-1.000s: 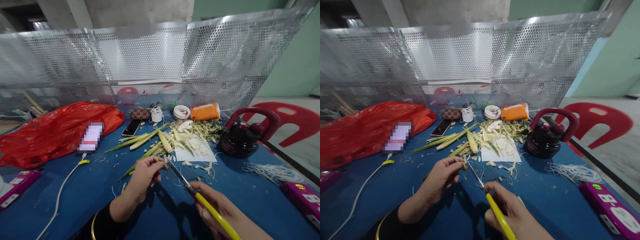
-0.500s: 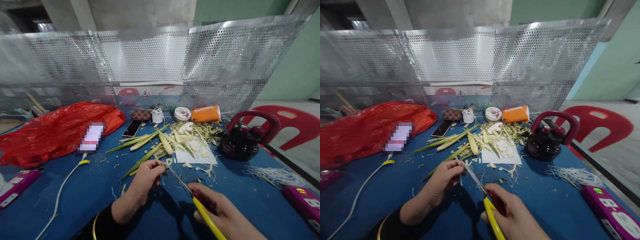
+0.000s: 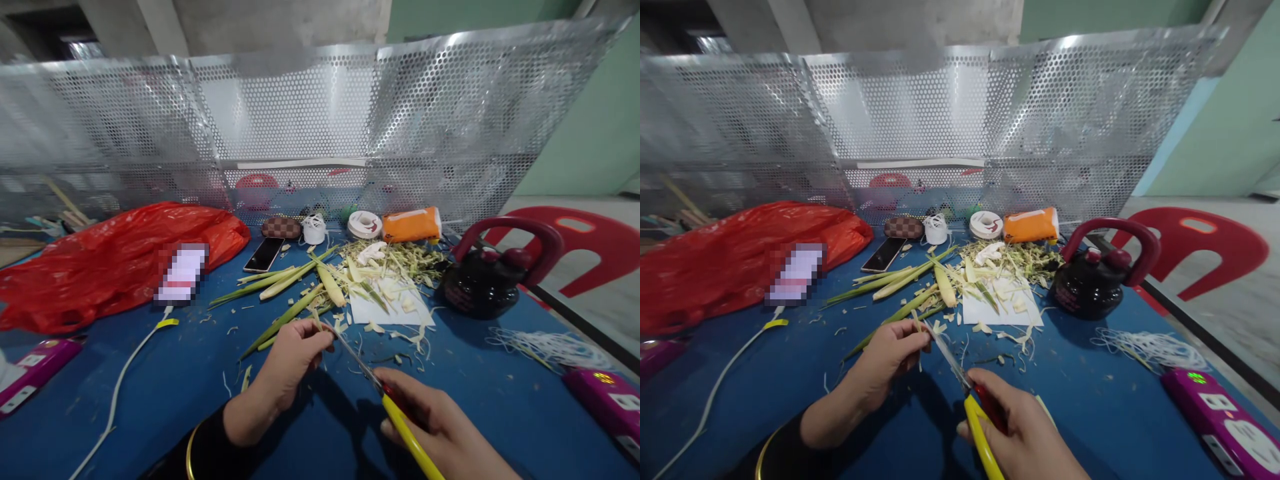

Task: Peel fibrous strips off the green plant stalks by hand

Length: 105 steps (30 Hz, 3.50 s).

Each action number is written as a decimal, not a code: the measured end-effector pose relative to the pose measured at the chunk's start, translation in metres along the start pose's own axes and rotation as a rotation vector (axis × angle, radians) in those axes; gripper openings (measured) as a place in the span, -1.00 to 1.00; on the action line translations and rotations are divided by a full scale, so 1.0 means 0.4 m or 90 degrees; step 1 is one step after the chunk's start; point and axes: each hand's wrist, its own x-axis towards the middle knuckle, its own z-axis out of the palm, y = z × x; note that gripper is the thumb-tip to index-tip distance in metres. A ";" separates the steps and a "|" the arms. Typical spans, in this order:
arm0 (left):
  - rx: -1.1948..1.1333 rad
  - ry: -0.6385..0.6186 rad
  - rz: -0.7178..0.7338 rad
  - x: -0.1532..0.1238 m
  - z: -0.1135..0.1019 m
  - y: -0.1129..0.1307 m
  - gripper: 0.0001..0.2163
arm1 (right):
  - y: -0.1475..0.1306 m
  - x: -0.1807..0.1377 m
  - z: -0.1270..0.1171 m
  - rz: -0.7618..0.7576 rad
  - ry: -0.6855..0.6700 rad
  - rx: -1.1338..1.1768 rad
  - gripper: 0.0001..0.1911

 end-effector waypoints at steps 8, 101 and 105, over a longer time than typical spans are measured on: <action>-0.021 0.011 -0.001 0.002 0.006 -0.004 -0.85 | 0.006 0.000 0.017 -0.016 0.040 0.018 -0.74; -0.141 -0.178 -0.145 -0.022 0.046 -0.058 -0.77 | -0.041 0.123 -0.012 0.006 0.105 0.285 -0.52; -0.134 -0.176 -0.143 -0.021 0.038 -0.050 -0.75 | -0.048 0.123 -0.022 0.009 0.116 0.258 -0.50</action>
